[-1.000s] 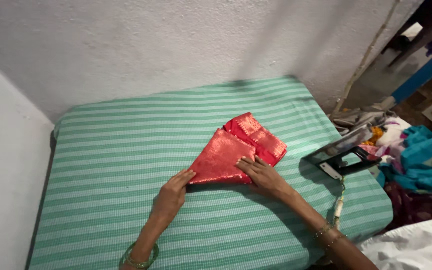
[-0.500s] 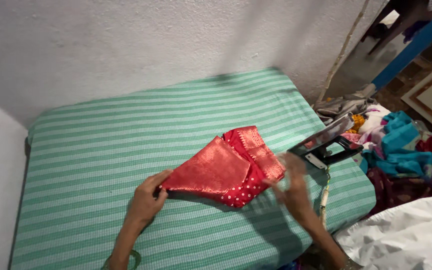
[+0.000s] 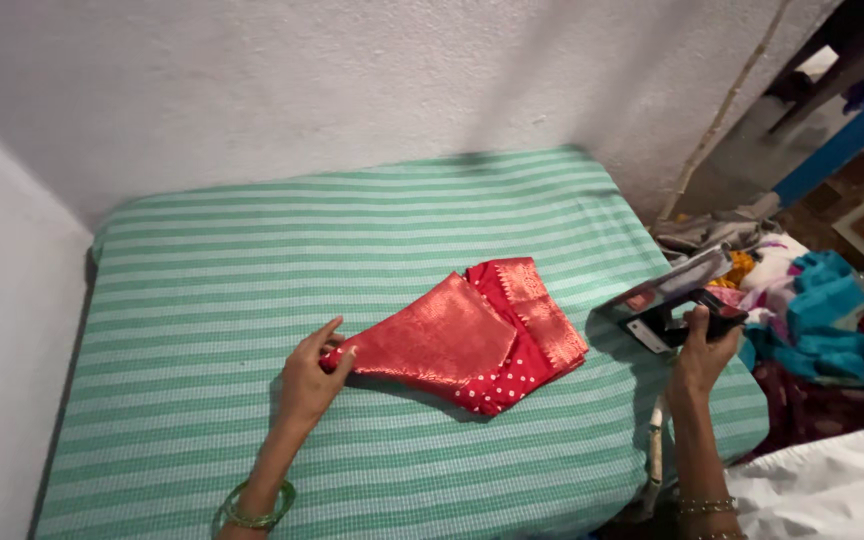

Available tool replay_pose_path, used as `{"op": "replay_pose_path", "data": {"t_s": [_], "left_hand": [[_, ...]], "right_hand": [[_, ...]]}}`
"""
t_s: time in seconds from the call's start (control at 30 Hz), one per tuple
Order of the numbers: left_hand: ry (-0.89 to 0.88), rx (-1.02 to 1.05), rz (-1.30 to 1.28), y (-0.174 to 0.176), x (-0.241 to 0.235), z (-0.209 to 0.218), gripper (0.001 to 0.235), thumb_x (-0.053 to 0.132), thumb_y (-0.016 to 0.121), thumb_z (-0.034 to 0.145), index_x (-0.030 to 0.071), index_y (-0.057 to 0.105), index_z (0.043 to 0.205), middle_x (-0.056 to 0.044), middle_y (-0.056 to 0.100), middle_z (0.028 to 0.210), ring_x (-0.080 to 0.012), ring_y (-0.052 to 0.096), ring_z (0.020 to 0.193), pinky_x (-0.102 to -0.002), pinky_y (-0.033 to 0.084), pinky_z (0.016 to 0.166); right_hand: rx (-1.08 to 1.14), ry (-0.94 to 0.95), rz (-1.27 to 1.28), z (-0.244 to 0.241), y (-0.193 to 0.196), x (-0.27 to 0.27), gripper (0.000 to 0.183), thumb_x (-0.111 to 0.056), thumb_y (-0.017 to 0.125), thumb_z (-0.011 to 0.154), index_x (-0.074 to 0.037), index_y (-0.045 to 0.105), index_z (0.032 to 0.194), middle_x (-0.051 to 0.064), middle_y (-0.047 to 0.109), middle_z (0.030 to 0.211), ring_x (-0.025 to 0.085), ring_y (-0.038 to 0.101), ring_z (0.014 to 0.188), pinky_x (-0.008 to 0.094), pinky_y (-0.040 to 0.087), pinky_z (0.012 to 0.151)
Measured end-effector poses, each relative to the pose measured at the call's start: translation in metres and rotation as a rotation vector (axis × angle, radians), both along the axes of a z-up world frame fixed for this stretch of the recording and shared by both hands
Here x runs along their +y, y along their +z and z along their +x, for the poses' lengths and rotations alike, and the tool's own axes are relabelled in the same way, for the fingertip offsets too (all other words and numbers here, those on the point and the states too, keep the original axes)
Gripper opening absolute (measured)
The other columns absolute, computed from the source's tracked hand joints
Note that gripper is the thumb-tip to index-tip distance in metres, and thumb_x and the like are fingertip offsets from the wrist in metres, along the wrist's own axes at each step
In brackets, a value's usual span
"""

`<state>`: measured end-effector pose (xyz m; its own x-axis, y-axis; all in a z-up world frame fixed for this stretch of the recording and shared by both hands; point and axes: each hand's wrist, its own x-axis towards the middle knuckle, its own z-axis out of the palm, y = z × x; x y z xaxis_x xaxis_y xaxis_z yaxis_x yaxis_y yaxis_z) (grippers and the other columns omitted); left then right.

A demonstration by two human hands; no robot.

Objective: The person irons a red and white polka dot garment by hand using an iron on a padded surface, folding the garment between ironing passes and finally placing it onto a pile of other clothes.

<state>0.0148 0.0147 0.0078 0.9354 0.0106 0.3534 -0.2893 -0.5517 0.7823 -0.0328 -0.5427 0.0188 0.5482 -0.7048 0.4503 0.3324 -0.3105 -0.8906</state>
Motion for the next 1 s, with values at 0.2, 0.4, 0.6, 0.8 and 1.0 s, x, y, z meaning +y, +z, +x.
{"op": "replay_pose_path", "data": {"t_s": [0.2, 0.4, 0.6, 0.8, 1.0], "left_hand": [[-0.027, 0.025, 0.034, 0.001, 0.001, 0.001, 0.053, 0.025, 0.076, 0.081, 0.013, 0.068, 0.132, -0.01, 0.074, 0.102, -0.0237, 0.07, 0.086, -0.036, 0.059, 0.081], [-0.204, 0.295, -0.007, 0.038, 0.024, 0.002, 0.052, 0.03, 0.075, 0.086, 0.016, 0.065, 0.134, -0.007, 0.074, 0.108, -0.0196, 0.072, 0.095, -0.035, 0.059, 0.086], [-0.31, 0.624, -0.115, 0.066, 0.032, 0.003, 0.062, 0.028, 0.078, 0.082, 0.02, 0.059, 0.14, -0.008, 0.071, 0.118, -0.0206, 0.07, 0.104, -0.035, 0.061, 0.095], [-0.387, 0.602, -0.099, 0.061, 0.035, 0.004, 0.062, 0.023, 0.081, 0.078, 0.017, 0.059, 0.135, -0.007, 0.071, 0.123, -0.0216, 0.069, 0.113, -0.039, 0.056, 0.103], [-0.361, 0.617, -0.113, 0.063, 0.035, 0.002, 0.049, 0.024, 0.082, 0.076, 0.014, 0.065, 0.121, -0.005, 0.073, 0.122, -0.0239, 0.069, 0.117, -0.042, 0.054, 0.106]], "right_hand": [[-0.047, 0.104, -0.081, 0.0, 0.025, 0.025, 0.03, -0.023, 0.068, 0.112, -0.005, 0.053, 0.129, -0.002, 0.058, 0.109, 0.009, 0.054, 0.097, 0.026, 0.045, 0.089], [0.039, 0.255, -0.144, 0.01, 0.057, 0.036, 0.026, -0.015, 0.073, 0.105, -0.005, 0.055, 0.121, -0.003, 0.059, 0.105, 0.008, 0.055, 0.094, 0.023, 0.047, 0.084], [0.243, 0.362, -0.521, 0.015, 0.127, 0.098, 0.025, -0.009, 0.074, 0.095, 0.001, 0.057, 0.11, 0.008, 0.064, 0.098, 0.013, 0.062, 0.092, 0.029, 0.052, 0.083], [0.641, 0.604, -0.828, 0.039, 0.184, 0.216, 0.041, -0.022, 0.083, 0.078, -0.005, 0.064, 0.112, 0.011, 0.075, 0.098, 0.024, 0.075, 0.084, 0.038, 0.06, 0.074], [0.739, 0.782, -1.264, 0.046, 0.166, 0.3, 0.046, -0.043, 0.078, 0.081, -0.012, 0.065, 0.114, 0.006, 0.075, 0.099, 0.025, 0.073, 0.089, 0.041, 0.057, 0.075]]}}
